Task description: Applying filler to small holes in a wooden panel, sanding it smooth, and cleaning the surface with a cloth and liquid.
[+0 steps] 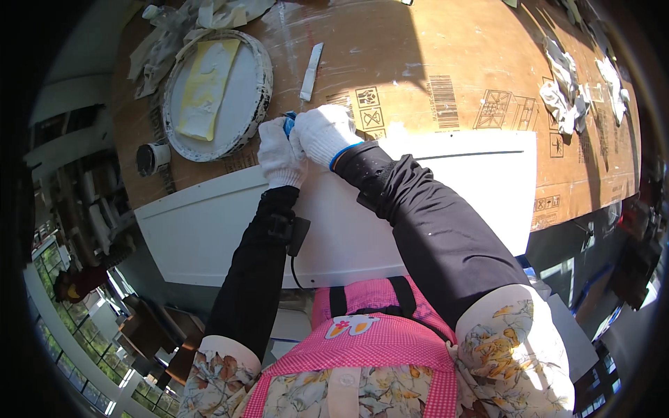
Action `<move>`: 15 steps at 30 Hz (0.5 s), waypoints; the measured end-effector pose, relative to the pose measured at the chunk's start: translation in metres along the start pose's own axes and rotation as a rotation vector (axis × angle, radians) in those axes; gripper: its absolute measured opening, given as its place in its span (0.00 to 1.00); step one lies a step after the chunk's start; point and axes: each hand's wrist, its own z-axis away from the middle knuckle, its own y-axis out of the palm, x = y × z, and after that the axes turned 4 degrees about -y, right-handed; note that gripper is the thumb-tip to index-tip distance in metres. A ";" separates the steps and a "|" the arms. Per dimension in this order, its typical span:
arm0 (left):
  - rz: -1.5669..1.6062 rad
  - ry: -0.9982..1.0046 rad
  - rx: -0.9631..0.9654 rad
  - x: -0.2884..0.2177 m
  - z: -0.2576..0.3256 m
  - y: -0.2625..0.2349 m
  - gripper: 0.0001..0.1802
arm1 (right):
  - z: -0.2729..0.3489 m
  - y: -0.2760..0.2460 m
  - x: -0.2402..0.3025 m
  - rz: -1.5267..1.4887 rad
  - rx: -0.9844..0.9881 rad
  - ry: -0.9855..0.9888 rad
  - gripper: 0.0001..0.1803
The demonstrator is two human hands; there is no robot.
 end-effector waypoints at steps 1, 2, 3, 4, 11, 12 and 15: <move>-0.001 0.009 -0.004 0.000 -0.001 -0.001 0.20 | 0.002 0.000 0.001 0.009 -0.019 -0.001 0.13; 0.062 -0.030 -0.034 0.000 -0.002 -0.002 0.21 | 0.006 0.002 0.002 0.008 -0.017 0.006 0.12; 0.120 -0.109 -0.022 0.000 -0.003 -0.003 0.21 | 0.011 0.005 0.001 0.012 -0.022 0.010 0.12; 0.132 -0.065 -0.073 0.000 -0.004 -0.005 0.21 | 0.018 0.008 0.000 0.025 -0.017 0.019 0.12; 0.730 -0.367 -0.059 -0.003 0.001 -0.011 0.14 | 0.031 0.014 -0.013 -0.029 -0.121 0.004 0.09; 0.725 -0.313 -0.081 -0.003 0.001 -0.010 0.14 | 0.031 0.011 -0.016 -0.111 -0.132 0.024 0.09; 0.712 -0.244 -0.121 -0.002 0.001 -0.008 0.14 | 0.034 0.000 -0.027 -0.204 -0.258 -0.065 0.09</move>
